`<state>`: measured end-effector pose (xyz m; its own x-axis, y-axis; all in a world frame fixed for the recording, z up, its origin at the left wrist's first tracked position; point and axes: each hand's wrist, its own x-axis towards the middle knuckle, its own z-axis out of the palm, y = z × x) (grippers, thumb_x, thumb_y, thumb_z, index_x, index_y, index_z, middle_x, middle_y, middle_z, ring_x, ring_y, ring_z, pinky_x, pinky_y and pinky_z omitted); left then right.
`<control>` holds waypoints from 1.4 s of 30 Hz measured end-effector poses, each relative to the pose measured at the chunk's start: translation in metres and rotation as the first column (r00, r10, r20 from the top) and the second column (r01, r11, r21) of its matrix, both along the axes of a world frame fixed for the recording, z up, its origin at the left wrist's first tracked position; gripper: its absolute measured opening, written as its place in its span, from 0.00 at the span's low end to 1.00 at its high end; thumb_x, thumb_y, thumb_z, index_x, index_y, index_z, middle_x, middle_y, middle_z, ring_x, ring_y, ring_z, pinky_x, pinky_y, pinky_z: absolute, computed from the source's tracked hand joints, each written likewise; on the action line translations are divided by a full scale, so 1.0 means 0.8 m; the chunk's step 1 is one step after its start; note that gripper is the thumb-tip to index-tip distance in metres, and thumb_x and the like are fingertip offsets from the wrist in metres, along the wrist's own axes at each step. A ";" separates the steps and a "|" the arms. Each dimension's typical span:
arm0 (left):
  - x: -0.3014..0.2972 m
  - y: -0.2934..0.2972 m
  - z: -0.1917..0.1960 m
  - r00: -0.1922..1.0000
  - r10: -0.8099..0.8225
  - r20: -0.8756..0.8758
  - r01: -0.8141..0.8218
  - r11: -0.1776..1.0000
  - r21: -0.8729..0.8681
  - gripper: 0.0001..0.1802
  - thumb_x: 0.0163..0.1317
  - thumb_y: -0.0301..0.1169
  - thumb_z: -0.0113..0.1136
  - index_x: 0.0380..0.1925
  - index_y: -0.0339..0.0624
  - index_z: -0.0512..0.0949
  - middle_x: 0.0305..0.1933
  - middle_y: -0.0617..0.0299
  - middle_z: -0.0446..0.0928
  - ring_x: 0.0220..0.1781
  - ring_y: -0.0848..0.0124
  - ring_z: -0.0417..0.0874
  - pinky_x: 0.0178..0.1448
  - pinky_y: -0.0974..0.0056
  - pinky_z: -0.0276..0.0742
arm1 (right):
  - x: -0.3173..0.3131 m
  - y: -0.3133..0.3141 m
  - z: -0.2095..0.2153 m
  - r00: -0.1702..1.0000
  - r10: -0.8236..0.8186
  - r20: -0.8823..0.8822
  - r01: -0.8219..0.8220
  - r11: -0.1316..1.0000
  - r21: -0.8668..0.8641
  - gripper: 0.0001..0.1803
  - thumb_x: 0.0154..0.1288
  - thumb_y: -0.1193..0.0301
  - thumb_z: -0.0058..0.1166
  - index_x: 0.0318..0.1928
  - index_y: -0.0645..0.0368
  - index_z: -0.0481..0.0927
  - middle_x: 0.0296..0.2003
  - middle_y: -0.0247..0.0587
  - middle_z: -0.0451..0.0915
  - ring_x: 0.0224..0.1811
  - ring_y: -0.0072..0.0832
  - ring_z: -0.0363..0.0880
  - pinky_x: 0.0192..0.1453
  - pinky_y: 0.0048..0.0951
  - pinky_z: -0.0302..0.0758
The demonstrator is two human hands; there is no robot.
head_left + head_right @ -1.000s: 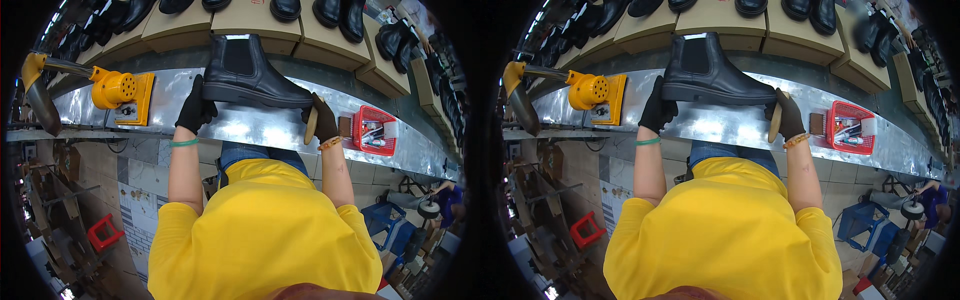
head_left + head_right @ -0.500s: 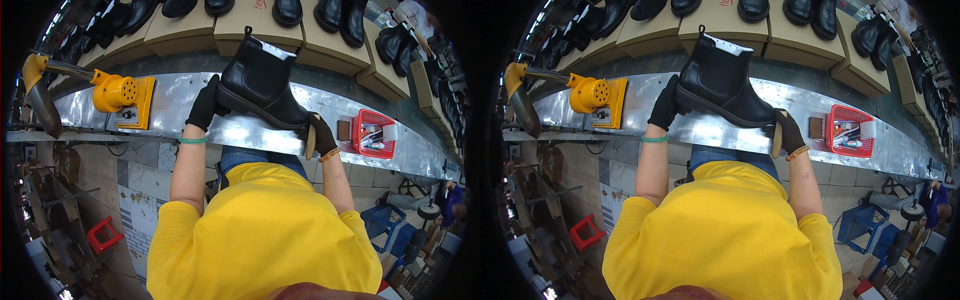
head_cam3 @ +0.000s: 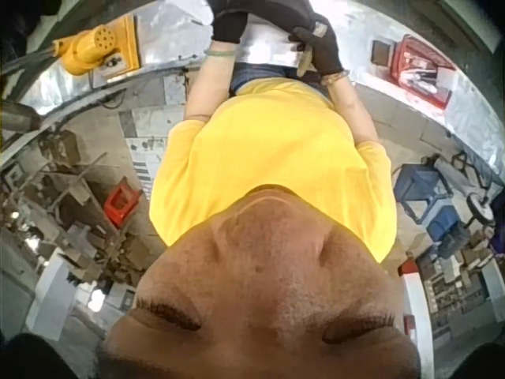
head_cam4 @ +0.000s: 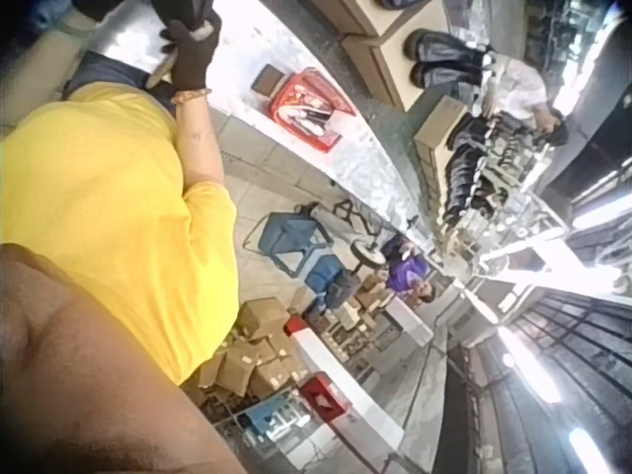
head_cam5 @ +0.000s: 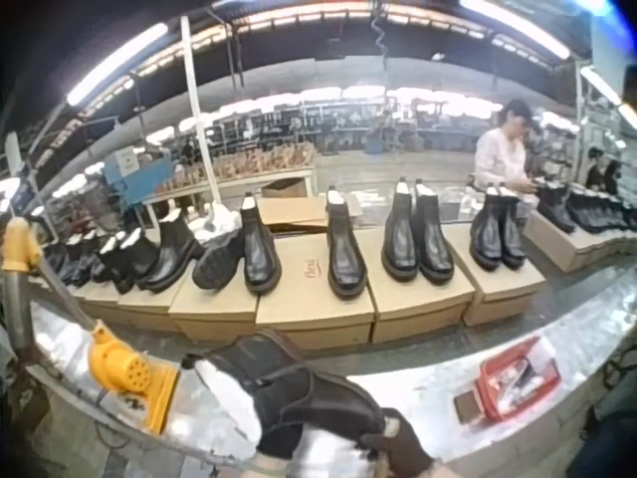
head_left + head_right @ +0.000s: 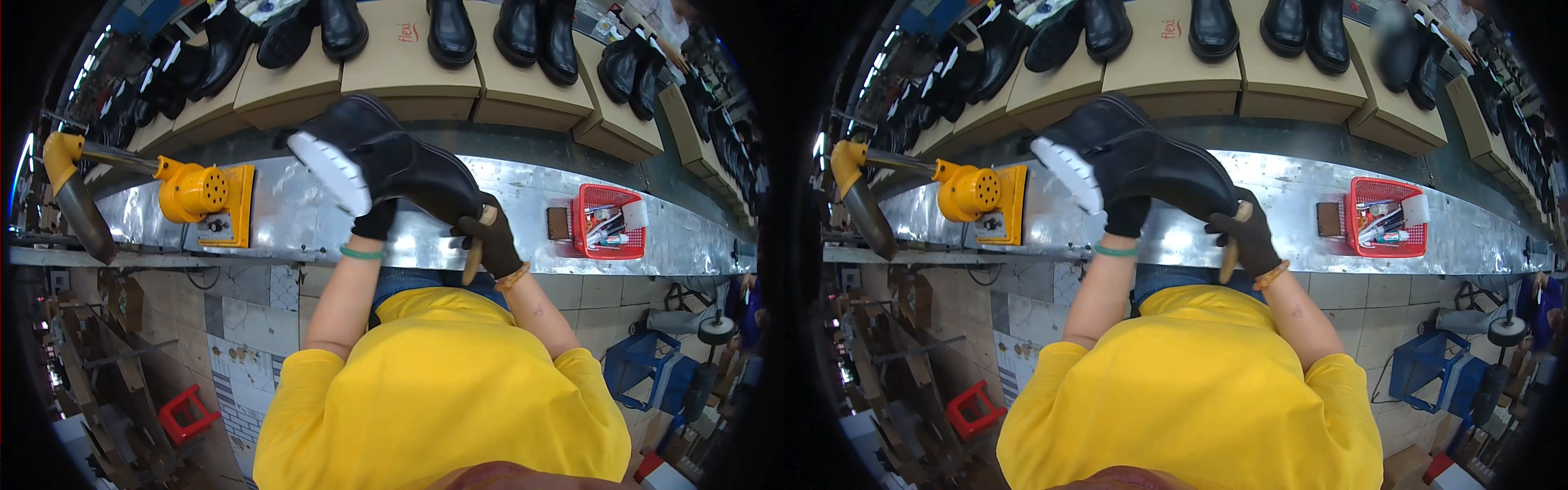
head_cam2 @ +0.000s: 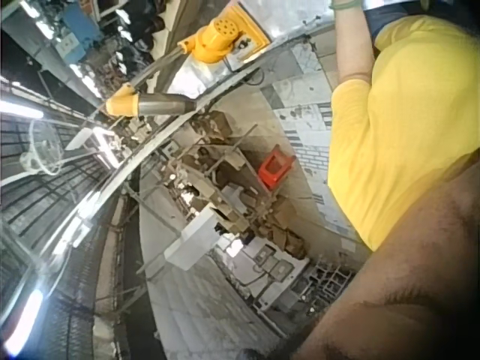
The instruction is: The person polishes black leather boots using a wooden block and a white cloth. They pick up boots from a row of boxes, rub the surface with the block, and wipe them with the cloth before placing them back. The process is repeated for multiple boots on a metal workbench.
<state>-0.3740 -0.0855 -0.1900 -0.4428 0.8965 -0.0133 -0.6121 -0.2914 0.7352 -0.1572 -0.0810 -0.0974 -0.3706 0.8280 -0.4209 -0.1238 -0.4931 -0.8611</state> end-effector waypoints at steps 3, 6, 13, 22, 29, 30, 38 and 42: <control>0.013 0.000 0.023 0.843 -0.360 0.400 0.155 0.874 0.461 0.33 0.62 0.59 0.48 0.60 0.50 0.67 0.58 0.62 0.72 0.60 0.62 0.72 0.68 0.55 0.63 | -0.033 -0.008 0.022 0.995 -0.072 0.068 0.066 0.995 0.081 0.29 0.52 0.75 0.65 0.53 0.62 0.65 0.37 0.45 0.78 0.29 0.28 0.81 0.25 0.22 0.77; 0.011 0.007 0.021 0.946 -0.060 0.318 0.038 0.997 0.073 0.33 0.61 0.56 0.51 0.60 0.48 0.67 0.58 0.61 0.72 0.60 0.63 0.72 0.67 0.56 0.64 | -0.057 -0.025 0.019 0.976 -0.131 0.172 0.082 0.961 0.266 0.32 0.48 0.73 0.69 0.53 0.61 0.67 0.36 0.43 0.78 0.28 0.24 0.79 0.27 0.22 0.78; -0.029 0.059 0.077 0.959 -0.058 0.278 0.078 0.995 -0.059 0.37 0.53 0.51 0.61 0.57 0.38 0.69 0.55 0.54 0.73 0.58 0.59 0.73 0.66 0.56 0.66 | -0.057 -0.011 0.023 0.983 0.084 0.164 -0.129 0.949 0.289 0.23 0.58 0.75 0.60 0.55 0.60 0.71 0.40 0.40 0.81 0.29 0.20 0.79 0.29 0.21 0.78; -0.031 0.115 0.150 0.940 -0.257 0.227 0.287 0.952 -0.111 0.37 0.56 0.51 0.59 0.58 0.36 0.67 0.55 0.53 0.73 0.56 0.61 0.74 0.64 0.60 0.69 | 0.068 0.014 -0.058 0.953 -0.224 0.205 0.209 0.974 0.089 0.20 0.61 0.74 0.56 0.54 0.59 0.72 0.29 0.37 0.78 0.21 0.22 0.78 0.23 0.23 0.77; 0.096 0.105 0.183 0.695 -0.613 0.376 0.675 0.736 -0.047 0.37 0.58 0.52 0.56 0.59 0.35 0.66 0.55 0.52 0.74 0.54 0.61 0.77 0.62 0.60 0.71 | 0.087 0.018 -0.057 0.938 -0.316 0.139 0.312 0.949 0.052 0.20 0.62 0.75 0.54 0.55 0.59 0.70 0.29 0.38 0.77 0.21 0.24 0.77 0.24 0.26 0.78; 0.114 0.105 0.182 0.612 -0.657 0.441 0.732 0.681 -0.002 0.37 0.58 0.52 0.56 0.59 0.35 0.66 0.55 0.52 0.73 0.54 0.61 0.77 0.62 0.60 0.71 | 0.086 0.018 -0.060 0.942 -0.307 0.137 0.301 0.952 0.062 0.20 0.62 0.75 0.55 0.55 0.59 0.70 0.29 0.38 0.77 0.21 0.24 0.77 0.25 0.26 0.78; 0.201 0.101 0.170 0.494 -0.709 0.503 0.837 0.545 -0.054 0.36 0.60 0.53 0.53 0.56 0.32 0.67 0.53 0.49 0.75 0.50 0.58 0.80 0.57 0.58 0.76 | 0.092 0.011 -0.063 0.899 -0.409 0.158 0.356 0.891 0.282 0.13 0.65 0.72 0.52 0.49 0.60 0.72 0.26 0.36 0.77 0.21 0.22 0.75 0.25 0.25 0.75; 0.199 0.095 0.165 0.610 -0.679 0.409 0.778 0.611 -0.145 0.36 0.60 0.53 0.53 0.57 0.33 0.67 0.53 0.50 0.75 0.51 0.59 0.79 0.58 0.59 0.75 | 0.117 0.021 -0.039 0.810 -0.517 0.277 0.356 0.808 0.469 0.11 0.65 0.71 0.53 0.46 0.61 0.74 0.26 0.35 0.76 0.22 0.21 0.75 0.26 0.24 0.75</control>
<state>-0.2146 -0.0096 -0.0582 0.4294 0.8432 -0.3234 -0.7114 0.5364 0.4542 -0.0635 -0.0639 -0.1286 0.1910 0.9793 -0.0675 0.1263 -0.0927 -0.9877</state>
